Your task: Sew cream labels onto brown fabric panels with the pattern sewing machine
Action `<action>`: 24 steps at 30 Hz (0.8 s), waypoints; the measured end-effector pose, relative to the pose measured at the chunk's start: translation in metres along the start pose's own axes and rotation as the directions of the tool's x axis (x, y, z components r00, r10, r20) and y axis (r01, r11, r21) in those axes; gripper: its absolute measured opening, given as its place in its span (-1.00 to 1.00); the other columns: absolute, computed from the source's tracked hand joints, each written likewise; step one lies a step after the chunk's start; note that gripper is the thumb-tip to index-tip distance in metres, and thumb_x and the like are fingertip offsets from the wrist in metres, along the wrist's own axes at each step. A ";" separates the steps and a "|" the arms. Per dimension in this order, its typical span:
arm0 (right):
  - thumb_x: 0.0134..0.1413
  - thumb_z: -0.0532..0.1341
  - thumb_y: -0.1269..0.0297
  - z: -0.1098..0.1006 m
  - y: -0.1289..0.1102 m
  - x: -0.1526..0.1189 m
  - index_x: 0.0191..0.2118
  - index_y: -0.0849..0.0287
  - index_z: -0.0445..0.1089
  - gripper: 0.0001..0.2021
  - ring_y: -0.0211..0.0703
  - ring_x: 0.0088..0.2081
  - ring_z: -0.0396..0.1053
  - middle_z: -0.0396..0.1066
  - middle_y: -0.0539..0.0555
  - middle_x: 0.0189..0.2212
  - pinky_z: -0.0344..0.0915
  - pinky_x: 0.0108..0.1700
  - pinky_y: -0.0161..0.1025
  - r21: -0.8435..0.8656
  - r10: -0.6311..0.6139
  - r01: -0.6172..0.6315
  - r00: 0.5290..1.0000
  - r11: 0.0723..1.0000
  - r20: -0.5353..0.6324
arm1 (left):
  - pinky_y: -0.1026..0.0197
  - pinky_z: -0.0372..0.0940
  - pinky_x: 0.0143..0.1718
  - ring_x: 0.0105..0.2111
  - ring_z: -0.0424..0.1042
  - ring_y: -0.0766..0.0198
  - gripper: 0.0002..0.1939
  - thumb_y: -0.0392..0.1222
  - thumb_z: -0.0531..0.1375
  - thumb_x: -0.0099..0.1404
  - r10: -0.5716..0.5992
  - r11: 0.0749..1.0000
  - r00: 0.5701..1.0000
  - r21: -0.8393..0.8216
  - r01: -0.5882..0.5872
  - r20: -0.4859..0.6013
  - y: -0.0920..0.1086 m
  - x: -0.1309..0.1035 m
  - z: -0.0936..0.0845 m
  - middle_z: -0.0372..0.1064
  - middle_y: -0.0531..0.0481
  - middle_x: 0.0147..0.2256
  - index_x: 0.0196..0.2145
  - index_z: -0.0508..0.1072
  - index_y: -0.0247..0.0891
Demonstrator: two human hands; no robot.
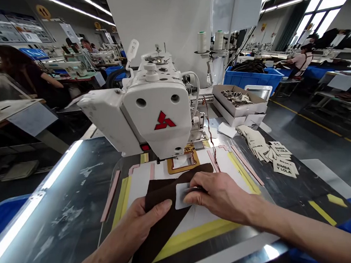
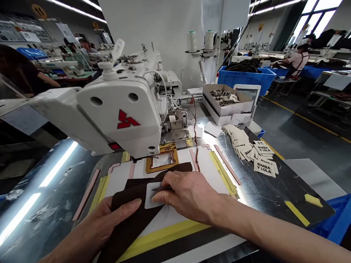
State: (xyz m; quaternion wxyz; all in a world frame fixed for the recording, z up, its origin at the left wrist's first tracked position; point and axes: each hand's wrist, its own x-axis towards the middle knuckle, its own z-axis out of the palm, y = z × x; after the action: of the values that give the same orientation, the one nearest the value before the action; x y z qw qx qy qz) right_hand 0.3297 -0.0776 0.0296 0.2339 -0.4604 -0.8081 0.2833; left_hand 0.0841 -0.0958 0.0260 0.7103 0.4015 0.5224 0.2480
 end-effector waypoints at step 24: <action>0.40 0.27 0.07 0.022 0.014 0.004 -0.21 0.16 0.42 -0.76 -0.22 -0.36 0.40 0.49 0.00 -0.34 0.19 -0.29 -0.27 0.013 -0.031 0.033 0.990 0.999 -0.136 | 0.17 0.49 -0.14 -0.25 0.62 0.06 -0.48 0.16 0.46 0.25 -0.034 0.999 0.999 -0.039 0.034 0.003 0.002 -0.001 0.000 0.64 -0.08 -0.22 0.03 0.62 -0.22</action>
State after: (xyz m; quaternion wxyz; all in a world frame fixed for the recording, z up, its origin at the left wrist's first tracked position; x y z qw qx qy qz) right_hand 0.3221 -0.0732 0.0051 0.2965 -0.4636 -0.7955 0.2535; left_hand 0.0835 -0.0956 0.0282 0.7227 0.3787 0.5234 0.2458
